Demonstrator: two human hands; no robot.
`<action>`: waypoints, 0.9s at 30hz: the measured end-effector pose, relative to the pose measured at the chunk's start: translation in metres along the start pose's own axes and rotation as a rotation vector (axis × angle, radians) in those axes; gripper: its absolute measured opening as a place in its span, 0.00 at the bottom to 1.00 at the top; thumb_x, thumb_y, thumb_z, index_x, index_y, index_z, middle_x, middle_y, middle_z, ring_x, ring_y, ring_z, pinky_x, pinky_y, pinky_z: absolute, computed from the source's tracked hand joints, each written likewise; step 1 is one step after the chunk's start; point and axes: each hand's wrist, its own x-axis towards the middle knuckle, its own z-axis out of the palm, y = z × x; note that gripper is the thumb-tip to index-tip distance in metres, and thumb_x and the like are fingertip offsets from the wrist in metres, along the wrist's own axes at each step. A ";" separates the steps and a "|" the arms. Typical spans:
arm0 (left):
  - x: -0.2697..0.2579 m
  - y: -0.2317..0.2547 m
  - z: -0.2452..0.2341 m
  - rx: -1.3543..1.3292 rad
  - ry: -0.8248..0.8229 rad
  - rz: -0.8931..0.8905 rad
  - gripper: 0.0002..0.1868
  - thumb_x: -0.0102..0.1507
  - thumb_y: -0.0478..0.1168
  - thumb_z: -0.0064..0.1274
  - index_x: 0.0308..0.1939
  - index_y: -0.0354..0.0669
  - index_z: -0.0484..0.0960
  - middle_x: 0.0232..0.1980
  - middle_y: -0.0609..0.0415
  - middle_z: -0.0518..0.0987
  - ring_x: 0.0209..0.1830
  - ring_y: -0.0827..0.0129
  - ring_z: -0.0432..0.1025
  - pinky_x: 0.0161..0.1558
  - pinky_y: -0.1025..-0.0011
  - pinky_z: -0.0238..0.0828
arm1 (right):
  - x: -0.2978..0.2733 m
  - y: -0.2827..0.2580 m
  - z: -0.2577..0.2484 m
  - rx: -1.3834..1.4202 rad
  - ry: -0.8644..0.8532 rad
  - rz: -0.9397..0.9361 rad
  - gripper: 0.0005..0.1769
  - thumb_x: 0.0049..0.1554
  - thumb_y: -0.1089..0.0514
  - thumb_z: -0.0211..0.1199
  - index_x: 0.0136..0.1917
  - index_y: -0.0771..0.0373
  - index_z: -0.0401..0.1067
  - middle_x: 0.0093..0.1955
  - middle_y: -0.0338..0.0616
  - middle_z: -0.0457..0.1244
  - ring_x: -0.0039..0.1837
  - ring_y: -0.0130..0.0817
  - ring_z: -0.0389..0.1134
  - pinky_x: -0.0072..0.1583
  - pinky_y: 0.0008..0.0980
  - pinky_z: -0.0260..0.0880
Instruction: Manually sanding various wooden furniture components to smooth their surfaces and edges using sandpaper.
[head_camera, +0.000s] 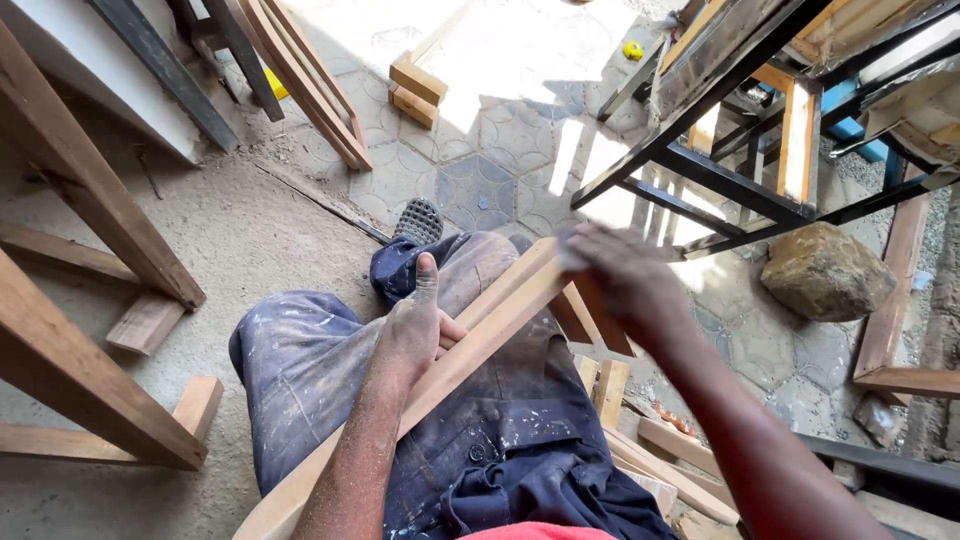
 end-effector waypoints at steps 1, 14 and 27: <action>-0.004 0.002 0.000 -0.002 0.002 -0.003 0.60 0.63 0.80 0.13 0.38 0.32 0.90 0.34 0.42 0.86 0.34 0.58 0.82 0.47 0.69 0.76 | 0.005 -0.036 -0.005 0.003 -0.002 -0.002 0.25 0.60 0.60 0.58 0.70 0.49 0.70 0.69 0.37 0.66 0.71 0.42 0.65 0.70 0.42 0.62; 0.001 0.001 -0.001 0.016 -0.011 -0.007 0.60 0.62 0.81 0.12 0.34 0.35 0.91 0.30 0.45 0.86 0.31 0.60 0.80 0.48 0.69 0.75 | -0.009 -0.119 -0.002 0.293 0.049 -0.089 0.22 0.64 0.52 0.50 0.69 0.53 0.70 0.70 0.43 0.65 0.72 0.45 0.64 0.73 0.42 0.59; 0.000 -0.001 -0.002 0.228 -0.172 0.110 0.33 0.47 0.67 0.69 0.37 0.41 0.88 0.34 0.47 0.80 0.39 0.64 0.78 0.45 0.68 0.73 | -0.020 -0.009 -0.046 0.267 -0.009 0.710 0.12 0.65 0.49 0.60 0.61 0.45 0.77 0.59 0.38 0.70 0.64 0.45 0.70 0.64 0.45 0.69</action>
